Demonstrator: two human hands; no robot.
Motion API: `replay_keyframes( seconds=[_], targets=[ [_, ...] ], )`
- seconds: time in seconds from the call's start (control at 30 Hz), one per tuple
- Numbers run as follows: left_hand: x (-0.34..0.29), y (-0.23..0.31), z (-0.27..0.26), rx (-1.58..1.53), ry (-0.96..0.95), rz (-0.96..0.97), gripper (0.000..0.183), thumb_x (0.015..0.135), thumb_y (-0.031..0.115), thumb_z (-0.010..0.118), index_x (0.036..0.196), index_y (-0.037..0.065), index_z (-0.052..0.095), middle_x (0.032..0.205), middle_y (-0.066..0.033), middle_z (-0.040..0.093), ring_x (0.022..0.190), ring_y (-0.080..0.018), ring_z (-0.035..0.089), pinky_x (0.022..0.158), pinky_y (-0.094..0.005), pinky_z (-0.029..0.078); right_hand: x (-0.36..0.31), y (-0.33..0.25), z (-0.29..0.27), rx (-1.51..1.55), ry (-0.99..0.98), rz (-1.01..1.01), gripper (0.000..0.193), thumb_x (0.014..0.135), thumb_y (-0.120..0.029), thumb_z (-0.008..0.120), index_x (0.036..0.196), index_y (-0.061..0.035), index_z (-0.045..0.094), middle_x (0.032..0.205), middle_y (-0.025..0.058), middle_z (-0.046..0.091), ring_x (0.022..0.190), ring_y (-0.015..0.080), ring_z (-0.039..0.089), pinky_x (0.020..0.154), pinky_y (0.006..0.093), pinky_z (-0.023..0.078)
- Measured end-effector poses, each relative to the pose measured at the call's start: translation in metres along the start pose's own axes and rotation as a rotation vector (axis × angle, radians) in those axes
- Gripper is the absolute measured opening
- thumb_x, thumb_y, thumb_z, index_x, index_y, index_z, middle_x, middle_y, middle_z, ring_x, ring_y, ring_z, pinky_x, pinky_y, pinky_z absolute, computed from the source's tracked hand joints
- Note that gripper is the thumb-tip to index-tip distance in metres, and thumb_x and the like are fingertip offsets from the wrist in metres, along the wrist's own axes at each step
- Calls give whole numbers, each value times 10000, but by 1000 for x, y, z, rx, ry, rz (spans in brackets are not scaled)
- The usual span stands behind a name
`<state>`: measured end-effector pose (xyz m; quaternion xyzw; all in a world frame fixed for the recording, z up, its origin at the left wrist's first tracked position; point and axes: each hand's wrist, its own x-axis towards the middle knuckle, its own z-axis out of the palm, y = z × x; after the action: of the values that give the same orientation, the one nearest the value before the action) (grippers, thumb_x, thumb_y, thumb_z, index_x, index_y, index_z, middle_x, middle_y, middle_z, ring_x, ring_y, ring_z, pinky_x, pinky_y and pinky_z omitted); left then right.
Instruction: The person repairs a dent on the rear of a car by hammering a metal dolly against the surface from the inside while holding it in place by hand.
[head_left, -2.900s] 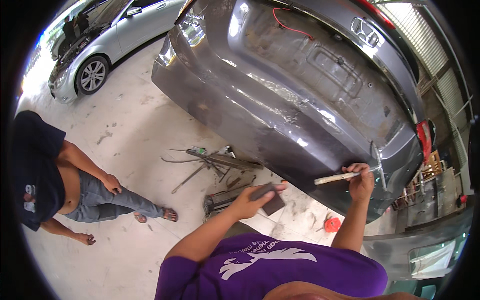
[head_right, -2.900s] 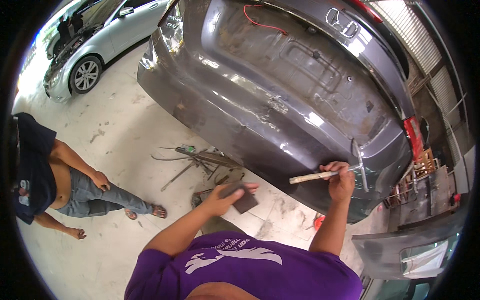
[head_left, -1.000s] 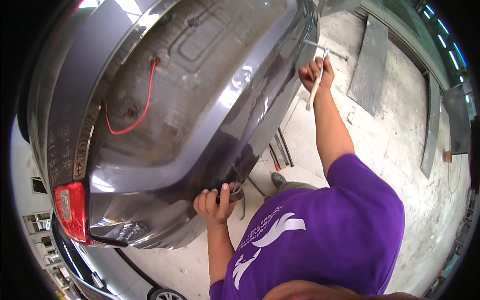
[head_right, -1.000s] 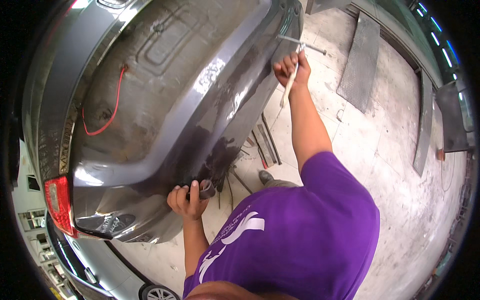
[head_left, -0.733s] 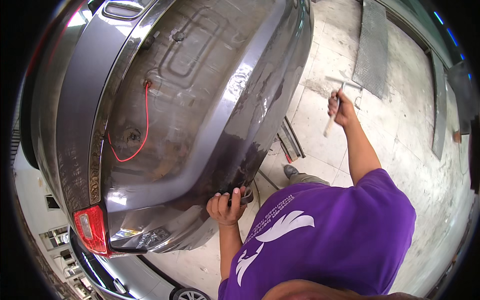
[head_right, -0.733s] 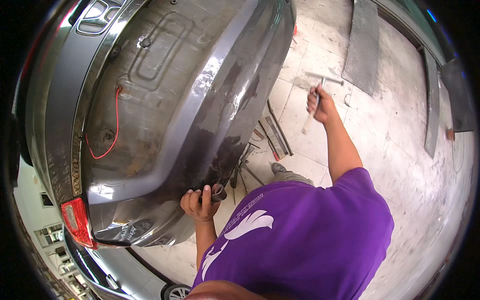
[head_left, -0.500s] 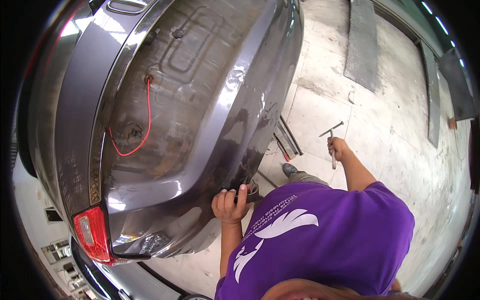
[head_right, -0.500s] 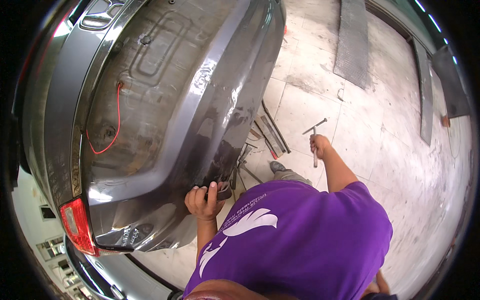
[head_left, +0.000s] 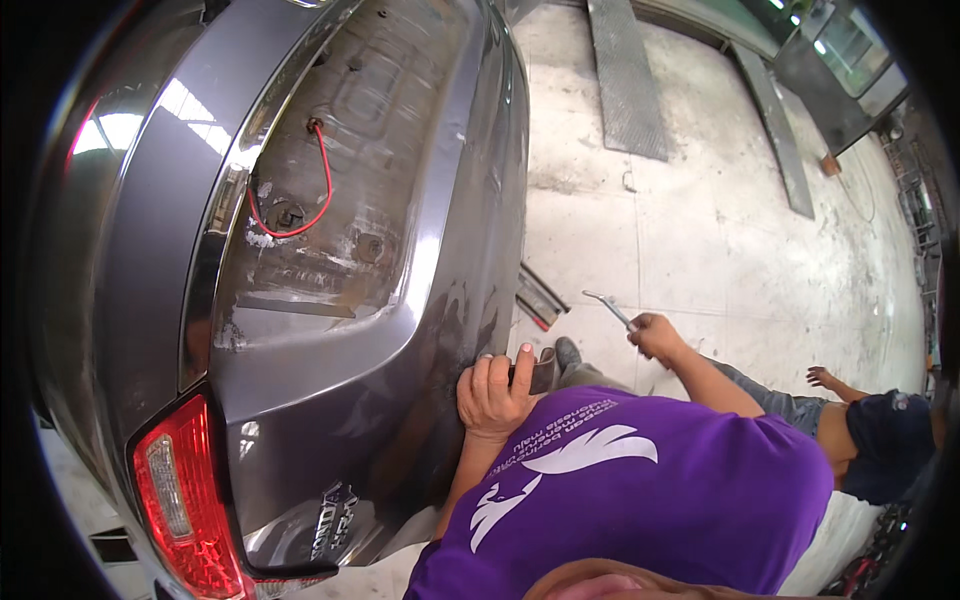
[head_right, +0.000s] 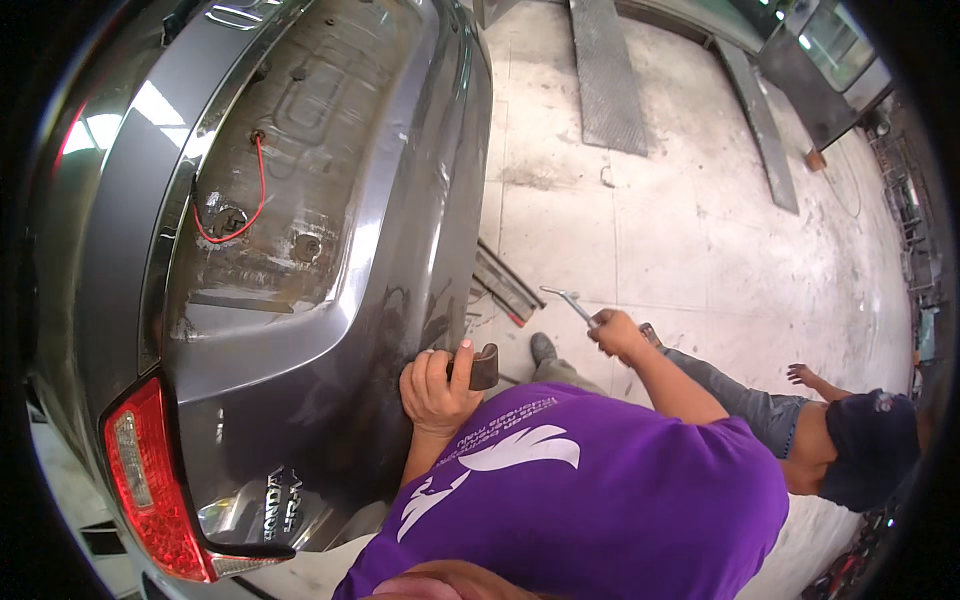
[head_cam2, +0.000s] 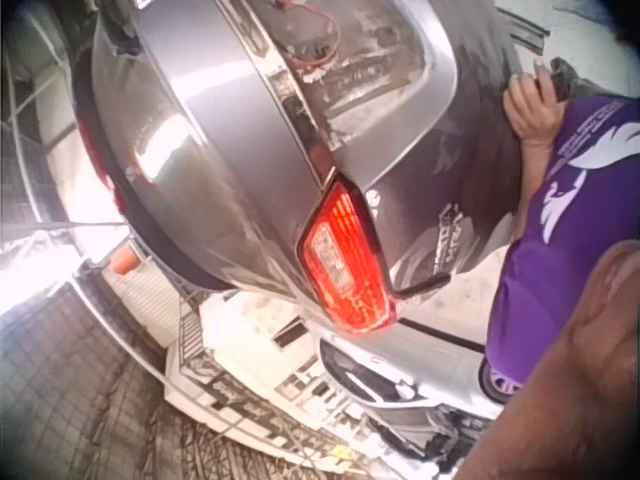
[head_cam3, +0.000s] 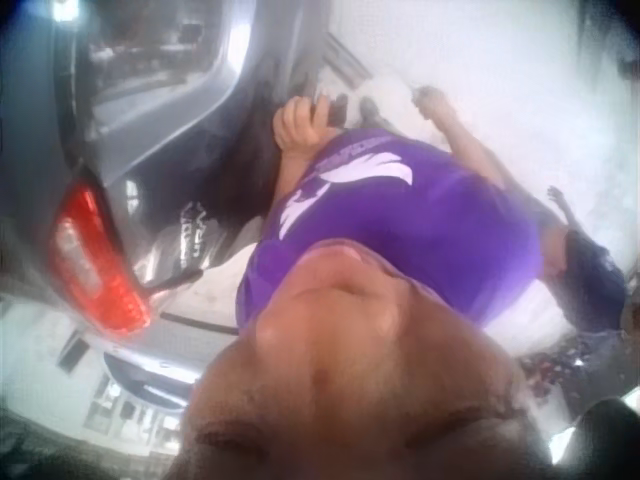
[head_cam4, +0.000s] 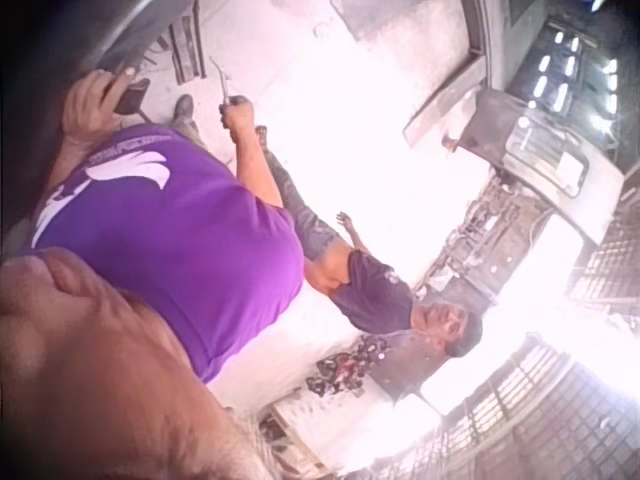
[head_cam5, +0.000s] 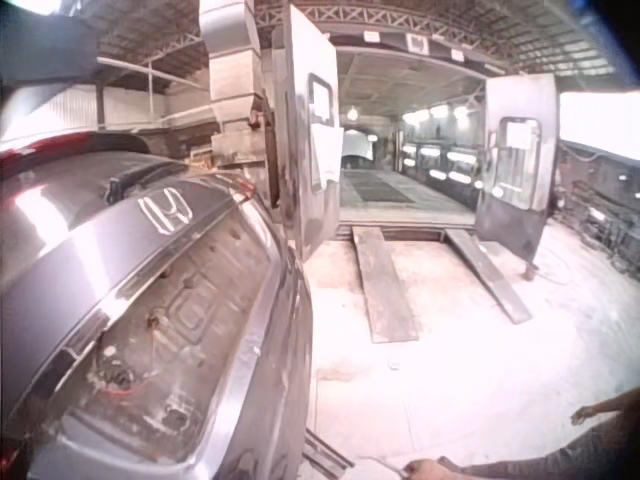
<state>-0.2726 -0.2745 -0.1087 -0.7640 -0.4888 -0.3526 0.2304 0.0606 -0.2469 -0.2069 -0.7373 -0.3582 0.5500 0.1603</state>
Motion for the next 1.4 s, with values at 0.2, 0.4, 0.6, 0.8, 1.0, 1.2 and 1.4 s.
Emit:
replay_keyframes(
  seconds=[0.2,0.4,0.6,0.8,1.0,1.2,1.4],
  targets=[
    [-5,-2,1,-26,-44,13,435,952,505,588,1145,136,717,983,-65,563,939,-264,590,773,-407,488,-48,-38,-12,67,-1,-82,467,969,-173,631,1379,34,545,766,30,594,586,99,527,511,261,453],
    [-8,-6,1,-97,-92,28,509,932,584,588,1140,138,714,1004,-73,566,943,-270,591,774,-414,484,-81,-101,-2,256,-176,-422,467,1018,-174,585,1442,4,505,778,19,580,596,93,519,535,253,450],
    [-4,-2,-1,-143,-75,10,360,873,370,700,1151,140,708,989,-70,575,934,-274,600,761,-412,486,-93,-186,3,46,-26,-788,439,1014,-156,571,1450,-114,540,788,22,566,662,108,534,631,288,490],
    [-3,-2,-6,-118,-82,20,391,873,412,693,1148,135,714,955,-68,588,909,-275,609,750,-413,484,-74,-237,24,-93,280,-1292,381,986,-63,565,1353,-139,631,1109,111,748,873,252,715,834,358,543],
    [-4,-2,-4,-82,-78,42,411,877,453,679,1135,136,724,951,-60,583,904,-265,606,752,-408,482,-79,-259,26,-90,280,-1331,417,955,-27,592,1339,-177,655,1034,165,732,827,279,709,754,362,546],
    [-1,-1,-3,-91,-98,35,454,889,502,644,1150,138,717,957,-54,575,905,-260,604,771,-402,479,-57,-266,29,-313,350,-1184,386,990,-125,563,1353,-229,645,958,161,728,764,315,692,715,400,545],
    [-4,0,-3,-69,-99,26,523,883,569,619,1166,140,716,967,-61,576,915,-263,603,767,-402,483,-62,-265,32,-353,354,-1275,372,1004,-172,543,1356,-248,638,964,159,726,797,356,690,718,427,541]
  ],
)
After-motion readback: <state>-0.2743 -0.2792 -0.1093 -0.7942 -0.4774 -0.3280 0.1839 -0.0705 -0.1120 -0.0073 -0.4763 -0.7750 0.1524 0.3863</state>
